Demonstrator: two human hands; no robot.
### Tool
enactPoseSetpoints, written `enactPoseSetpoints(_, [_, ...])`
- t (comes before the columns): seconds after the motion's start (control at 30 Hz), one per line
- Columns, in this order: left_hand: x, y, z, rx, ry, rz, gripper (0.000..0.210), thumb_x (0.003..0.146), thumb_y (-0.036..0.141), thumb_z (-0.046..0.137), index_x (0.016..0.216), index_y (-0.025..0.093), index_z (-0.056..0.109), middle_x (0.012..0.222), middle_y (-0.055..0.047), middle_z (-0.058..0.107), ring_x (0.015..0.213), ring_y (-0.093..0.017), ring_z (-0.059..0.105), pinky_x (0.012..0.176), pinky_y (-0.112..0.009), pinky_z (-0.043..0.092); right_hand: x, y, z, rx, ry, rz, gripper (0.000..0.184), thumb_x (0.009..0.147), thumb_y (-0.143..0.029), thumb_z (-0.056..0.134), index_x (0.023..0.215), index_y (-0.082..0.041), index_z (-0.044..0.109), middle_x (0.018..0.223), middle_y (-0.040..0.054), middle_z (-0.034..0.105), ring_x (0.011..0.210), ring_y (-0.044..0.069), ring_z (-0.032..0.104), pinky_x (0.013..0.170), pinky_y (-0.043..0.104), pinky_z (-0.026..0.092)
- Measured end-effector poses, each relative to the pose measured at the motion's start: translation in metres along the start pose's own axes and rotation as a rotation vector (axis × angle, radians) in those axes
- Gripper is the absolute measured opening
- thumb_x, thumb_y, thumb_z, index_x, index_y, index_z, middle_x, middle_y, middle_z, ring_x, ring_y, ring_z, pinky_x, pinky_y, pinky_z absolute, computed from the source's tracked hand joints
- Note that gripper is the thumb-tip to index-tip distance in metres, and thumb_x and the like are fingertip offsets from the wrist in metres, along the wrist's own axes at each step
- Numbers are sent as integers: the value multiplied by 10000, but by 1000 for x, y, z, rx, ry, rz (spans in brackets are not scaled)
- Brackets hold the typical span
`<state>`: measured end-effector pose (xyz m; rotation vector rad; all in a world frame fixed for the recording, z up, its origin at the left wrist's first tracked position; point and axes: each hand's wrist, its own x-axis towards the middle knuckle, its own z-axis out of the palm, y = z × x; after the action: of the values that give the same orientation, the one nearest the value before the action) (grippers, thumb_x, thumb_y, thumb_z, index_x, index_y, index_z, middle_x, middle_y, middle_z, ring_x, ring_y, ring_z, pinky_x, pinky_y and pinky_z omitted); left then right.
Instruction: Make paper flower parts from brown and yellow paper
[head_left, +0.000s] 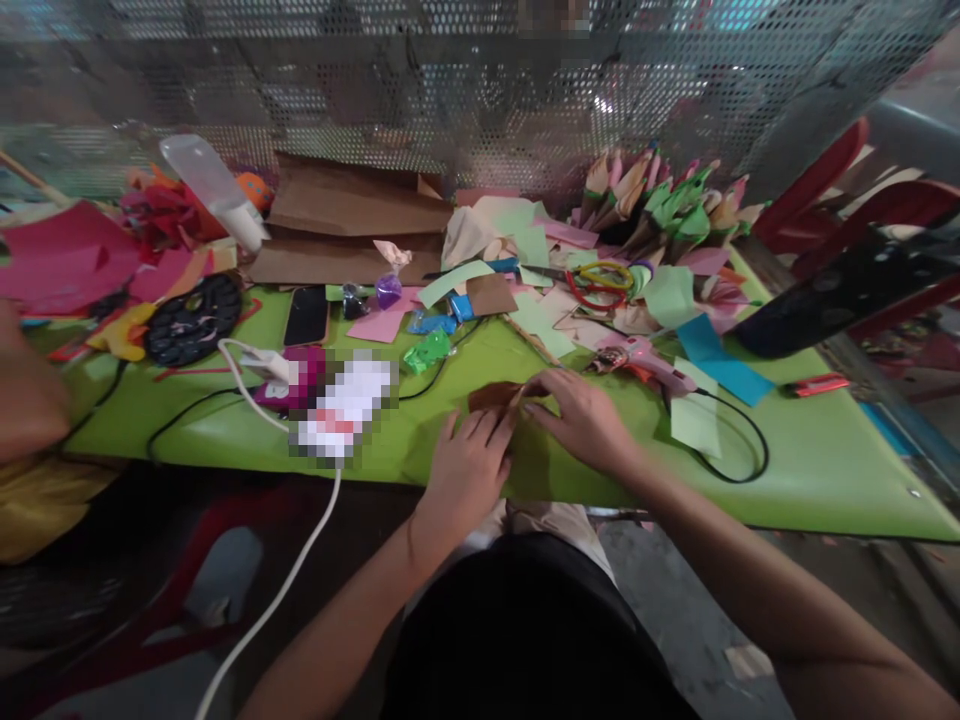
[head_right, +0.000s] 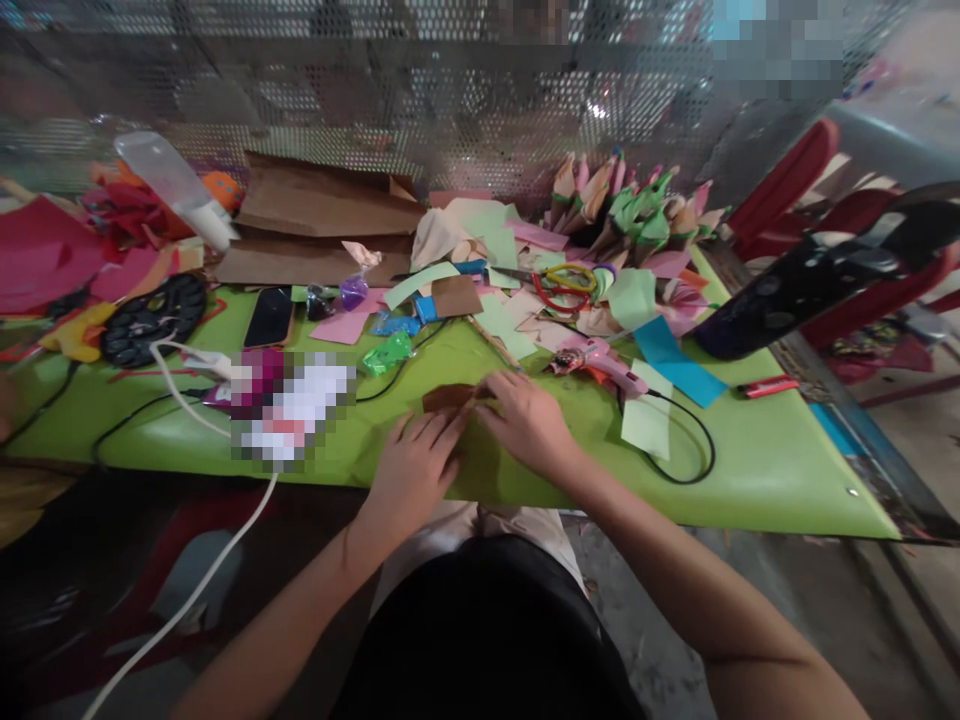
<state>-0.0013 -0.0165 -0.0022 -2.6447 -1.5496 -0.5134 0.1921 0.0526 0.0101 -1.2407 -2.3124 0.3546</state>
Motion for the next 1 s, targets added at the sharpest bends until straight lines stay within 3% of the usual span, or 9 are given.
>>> enactPoseSetpoints(0.13, [2, -2, -2, 31, -78, -16, 496, 978, 271, 556, 1455, 145, 509, 1385, -142, 646, 1243, -289, 594, 1157, -528, 369, 25, -1, -3, -21, 44, -44, 328, 849, -184, 651, 1175, -223, 658, 1127, 104, 713, 1062, 296, 647, 897, 409, 517])
enactPoseSetpoints(0.3, [1, -8, -6, 25, -102, 0, 477, 966, 298, 590, 1407, 122, 549, 1374, -154, 635, 1240, -291, 586, 1131, -490, 406, 43, 1, 1, 77, -9, 16, 343, 838, -130, 622, 1168, -206, 678, 1089, 87, 736, 912, 231, 682, 804, 342, 529])
enactPoseSetpoints(0.47, [-1, -13, -6, 4, -115, 19, 472, 979, 311, 578, 1409, 120, 542, 1358, -146, 648, 1258, -285, 565, 1137, -500, 393, 18, 7, -4, 35, 38, -81, 162, 927, -171, 582, 975, -194, 735, 943, 83, 764, 916, 242, 691, 834, 353, 519])
enactPoseSetpoints(0.6, [-1, -12, -8, 4, -98, 21, 445, 992, 317, 563, 1398, 136, 559, 1408, -137, 625, 1293, -273, 548, 1150, -484, 381, -5, 13, -2, -63, -49, -224, 289, 993, -193, 508, 1163, -229, 739, 1139, 85, 775, 1032, 251, 685, 896, 394, 502])
enactPoseSetpoints(0.7, [-2, -10, -9, 28, -95, 25, 436, 999, 315, 548, 1400, 144, 565, 1436, -136, 608, 1294, -273, 549, 1151, -492, 377, -11, 14, 3, -172, -101, -241, 351, 1004, -201, 496, 1288, -248, 697, 1282, 79, 736, 1119, 260, 664, 927, 420, 488])
enactPoseSetpoints(1.0, [-14, -11, -13, 76, -91, 36, 444, 987, 310, 559, 1400, 147, 577, 1342, -129, 659, 1241, -285, 575, 1156, -498, 362, -16, 9, 3, -248, -148, -217, 376, 990, -242, 556, 1347, -289, 661, 1345, 65, 706, 1149, 283, 645, 1016, 476, 443])
